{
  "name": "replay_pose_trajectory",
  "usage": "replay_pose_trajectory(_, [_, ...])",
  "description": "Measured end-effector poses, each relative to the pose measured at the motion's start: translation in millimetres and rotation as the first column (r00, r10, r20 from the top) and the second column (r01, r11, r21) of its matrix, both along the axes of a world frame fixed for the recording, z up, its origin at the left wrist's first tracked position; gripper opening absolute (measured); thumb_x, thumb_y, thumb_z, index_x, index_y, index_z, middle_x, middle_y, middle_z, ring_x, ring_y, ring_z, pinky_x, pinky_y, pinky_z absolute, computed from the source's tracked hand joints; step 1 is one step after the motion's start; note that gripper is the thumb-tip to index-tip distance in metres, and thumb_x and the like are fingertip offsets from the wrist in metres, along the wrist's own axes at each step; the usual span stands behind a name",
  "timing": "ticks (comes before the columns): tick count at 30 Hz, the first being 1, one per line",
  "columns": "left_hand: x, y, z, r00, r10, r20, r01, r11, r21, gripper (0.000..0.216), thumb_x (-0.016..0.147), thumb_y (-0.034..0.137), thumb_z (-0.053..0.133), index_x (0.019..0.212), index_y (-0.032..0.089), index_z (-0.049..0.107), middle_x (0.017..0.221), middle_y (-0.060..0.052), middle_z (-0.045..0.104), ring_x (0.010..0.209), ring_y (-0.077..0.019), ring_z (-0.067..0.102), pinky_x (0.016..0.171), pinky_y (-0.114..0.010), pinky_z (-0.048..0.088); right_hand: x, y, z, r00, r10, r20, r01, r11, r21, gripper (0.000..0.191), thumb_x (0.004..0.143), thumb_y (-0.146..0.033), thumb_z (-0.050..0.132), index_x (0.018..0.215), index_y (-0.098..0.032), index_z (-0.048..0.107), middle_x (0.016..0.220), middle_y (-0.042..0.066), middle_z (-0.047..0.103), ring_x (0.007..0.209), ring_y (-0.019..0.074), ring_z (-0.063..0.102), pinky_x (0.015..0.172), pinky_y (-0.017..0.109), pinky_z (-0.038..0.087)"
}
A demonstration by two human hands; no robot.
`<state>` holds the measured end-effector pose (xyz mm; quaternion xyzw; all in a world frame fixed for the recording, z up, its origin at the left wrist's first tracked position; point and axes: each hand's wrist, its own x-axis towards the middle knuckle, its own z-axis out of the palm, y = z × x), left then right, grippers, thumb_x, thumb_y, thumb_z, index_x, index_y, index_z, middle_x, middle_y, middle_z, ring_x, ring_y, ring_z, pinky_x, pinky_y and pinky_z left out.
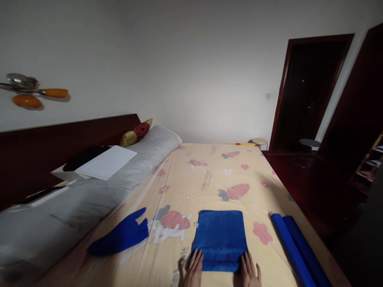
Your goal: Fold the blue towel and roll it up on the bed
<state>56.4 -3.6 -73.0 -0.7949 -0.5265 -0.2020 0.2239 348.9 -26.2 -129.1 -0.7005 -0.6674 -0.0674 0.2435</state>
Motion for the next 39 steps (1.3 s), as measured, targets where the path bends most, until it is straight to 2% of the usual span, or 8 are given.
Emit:
replay_pose_trajectory(6, [74.4, 9.5, -26.8, 0.973, -0.213, 0.092, 0.214, 0.977, -0.006, 0.059, 0.084, 0.012, 0.042, 0.139, 0.033, 0.042, 0.128, 0.009, 0.064, 0.113, -0.0086, 0.061, 0.091, -0.023, 0.049, -65.1, 16.4, 23.7, 0.909, 0.41, -0.074, -0.417, 0.899, -0.132, 0.051, 0.078, -0.024, 0.049, 0.127, -0.036, 0.057, 0.131, -0.002, 0.059, 0.118, 0.0209, 0.058, 0.093, 0.034, 0.051])
replay_pose_trajectory(9, [64.2, 11.6, -27.8, 0.979, -0.183, 0.085, 0.186, 0.982, -0.027, 0.055, 0.088, 0.021, 0.041, 0.142, 0.032, 0.036, 0.132, 0.006, 0.06, 0.114, -0.0117, 0.061, 0.089, -0.027, 0.05, -57.2, 20.6, 24.7, 0.947, 0.315, -0.058, -0.321, 0.934, -0.157, 0.045, 0.081, -0.028, 0.047, 0.123, -0.038, 0.06, 0.13, -0.002, 0.058, 0.118, 0.0225, 0.058, 0.093, 0.039, 0.051])
replay_pose_trajectory(15, [-3.1, 11.1, -22.6, 0.998, 0.032, 0.051, -0.028, 0.997, -0.072, 0.057, 0.09, 0.025, 0.041, 0.144, 0.037, 0.027, 0.139, 0.003, 0.053, 0.12, -0.0159, 0.057, 0.093, -0.036, 0.046, 5.8, 15.1, 20.7, 0.995, 0.091, -0.033, -0.095, 0.987, -0.131, 0.044, 0.085, -0.038, 0.043, 0.127, -0.036, 0.057, 0.136, 0.001, 0.053, 0.123, 0.0255, 0.055, 0.097, 0.048, 0.047])
replay_pose_trajectory(19, [18.3, 16.3, -33.1, 0.993, 0.075, 0.094, -0.064, 0.991, -0.114, 0.058, 0.085, 0.014, 0.041, 0.138, 0.038, 0.041, 0.136, 0.002, 0.057, 0.121, -0.0197, 0.057, 0.096, -0.042, 0.044, -14.5, 16.3, 37.4, 0.993, 0.11, -0.051, -0.118, 0.974, -0.194, 0.055, 0.075, -0.031, 0.049, 0.129, -0.03, 0.056, 0.141, 0.005, 0.048, 0.129, 0.0295, 0.048, 0.102, 0.053, 0.042])
replay_pose_trajectory(26, [79.2, 29.1, -44.9, 0.979, -0.147, 0.144, 0.17, 0.972, -0.164, 0.055, 0.087, 0.015, 0.039, 0.139, 0.034, 0.041, 0.133, 0.008, 0.059, 0.116, -0.0118, 0.06, 0.092, -0.028, 0.048, -71.7, 31.8, 64.8, 0.905, 0.35, -0.239, -0.416, 0.844, -0.339, 0.054, 0.081, -0.025, 0.044, 0.133, -0.039, 0.049, 0.139, -0.001, 0.049, 0.128, 0.0223, 0.049, 0.099, 0.04, 0.047])
replay_pose_trajectory(29, [72.5, 30.0, -42.0, 0.979, -0.156, 0.131, 0.176, 0.971, -0.163, 0.052, 0.089, 0.028, 0.043, 0.141, 0.035, 0.037, 0.137, 0.006, 0.054, 0.119, -0.0148, 0.058, 0.094, -0.032, 0.046, -68.2, 34.6, 58.7, 0.906, 0.358, -0.227, -0.417, 0.844, -0.336, 0.048, 0.085, -0.032, 0.044, 0.132, -0.042, 0.048, 0.14, -0.003, 0.047, 0.128, 0.0237, 0.048, 0.1, 0.045, 0.047])
replay_pose_trajectory(34, [51.2, 26.1, -27.9, 0.99, -0.007, 0.143, 0.027, 0.99, -0.137, 0.051, 0.089, 0.038, 0.045, 0.139, 0.037, 0.038, 0.138, 0.004, 0.054, 0.119, -0.0183, 0.058, 0.094, -0.037, 0.046, -51.6, 31.1, 50.0, 0.95, 0.281, -0.138, -0.303, 0.935, -0.184, 0.044, 0.087, -0.049, 0.044, 0.129, -0.038, 0.053, 0.136, 0.001, 0.053, 0.124, 0.0262, 0.053, 0.097, 0.047, 0.049])
replay_pose_trajectory(39, [17.3, 16.7, -9.8, 0.986, 0.128, 0.111, -0.102, 0.971, -0.216, 0.054, 0.091, 0.035, 0.039, 0.143, 0.038, 0.023, 0.144, 0.003, 0.047, 0.126, -0.0195, 0.053, 0.098, -0.042, 0.041, -16.9, 22.1, 49.9, 0.98, 0.178, -0.088, -0.189, 0.973, -0.134, 0.041, 0.089, -0.039, 0.041, 0.127, -0.039, 0.056, 0.139, 0.001, 0.052, 0.129, 0.0266, 0.049, 0.097, 0.05, 0.047])
